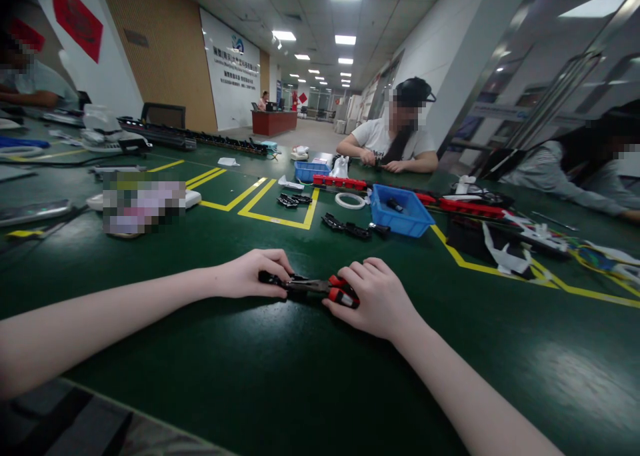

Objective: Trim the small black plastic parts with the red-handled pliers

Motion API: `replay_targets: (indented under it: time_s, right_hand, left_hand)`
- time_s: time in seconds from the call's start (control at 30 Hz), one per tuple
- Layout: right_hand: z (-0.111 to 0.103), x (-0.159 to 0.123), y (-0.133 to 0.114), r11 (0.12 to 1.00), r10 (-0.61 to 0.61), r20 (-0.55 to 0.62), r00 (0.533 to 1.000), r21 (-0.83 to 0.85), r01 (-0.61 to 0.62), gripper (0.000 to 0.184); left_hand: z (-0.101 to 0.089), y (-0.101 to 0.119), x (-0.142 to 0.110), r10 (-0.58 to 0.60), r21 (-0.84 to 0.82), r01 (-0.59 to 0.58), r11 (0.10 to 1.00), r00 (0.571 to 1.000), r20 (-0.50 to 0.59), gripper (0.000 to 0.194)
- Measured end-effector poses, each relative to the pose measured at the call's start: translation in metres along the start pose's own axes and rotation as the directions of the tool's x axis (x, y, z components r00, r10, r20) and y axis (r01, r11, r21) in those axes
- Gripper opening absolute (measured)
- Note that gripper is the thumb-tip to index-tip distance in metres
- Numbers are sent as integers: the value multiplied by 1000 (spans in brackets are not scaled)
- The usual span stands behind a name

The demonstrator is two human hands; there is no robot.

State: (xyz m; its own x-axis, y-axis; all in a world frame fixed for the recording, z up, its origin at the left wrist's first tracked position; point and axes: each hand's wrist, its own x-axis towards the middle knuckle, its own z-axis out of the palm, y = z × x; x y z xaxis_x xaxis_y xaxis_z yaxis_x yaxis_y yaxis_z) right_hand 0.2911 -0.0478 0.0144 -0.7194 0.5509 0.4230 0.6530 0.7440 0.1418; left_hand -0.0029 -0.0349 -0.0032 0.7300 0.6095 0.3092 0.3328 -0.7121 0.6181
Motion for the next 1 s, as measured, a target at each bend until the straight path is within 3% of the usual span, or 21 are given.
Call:
replay_targets:
  time_s: [0.33, 0.57, 0.77, 0.87, 1.0]
  right_hand:
    - [-7, 2, 1, 1000, -24, 7, 1000, -19, 24, 30]
    - [-2, 1, 5, 997, -64, -49, 997, -57, 61, 32]
    - [-7, 2, 1, 995, -56, -36, 998, -80, 53, 30]
    - [-9, 3, -1, 996, -46, -27, 999, -84, 43, 30]
    - [-9, 4, -1, 997, -33, -17, 999, -75, 32, 33]
  left_hand:
    - [0, 0, 0, -2, 8, 2, 1000, 1000, 5, 18]
    - [-1, 2, 0, 14, 14, -14, 1000, 1000, -2, 20]
    - [-4, 7, 1, -6, -81, 8, 997, 1000, 26, 23]
    - [-19, 14, 5, -17, -81, 14, 997, 999, -34, 24]
    - [-64, 29, 16, 6, -26, -14, 1000, 958, -288, 24]
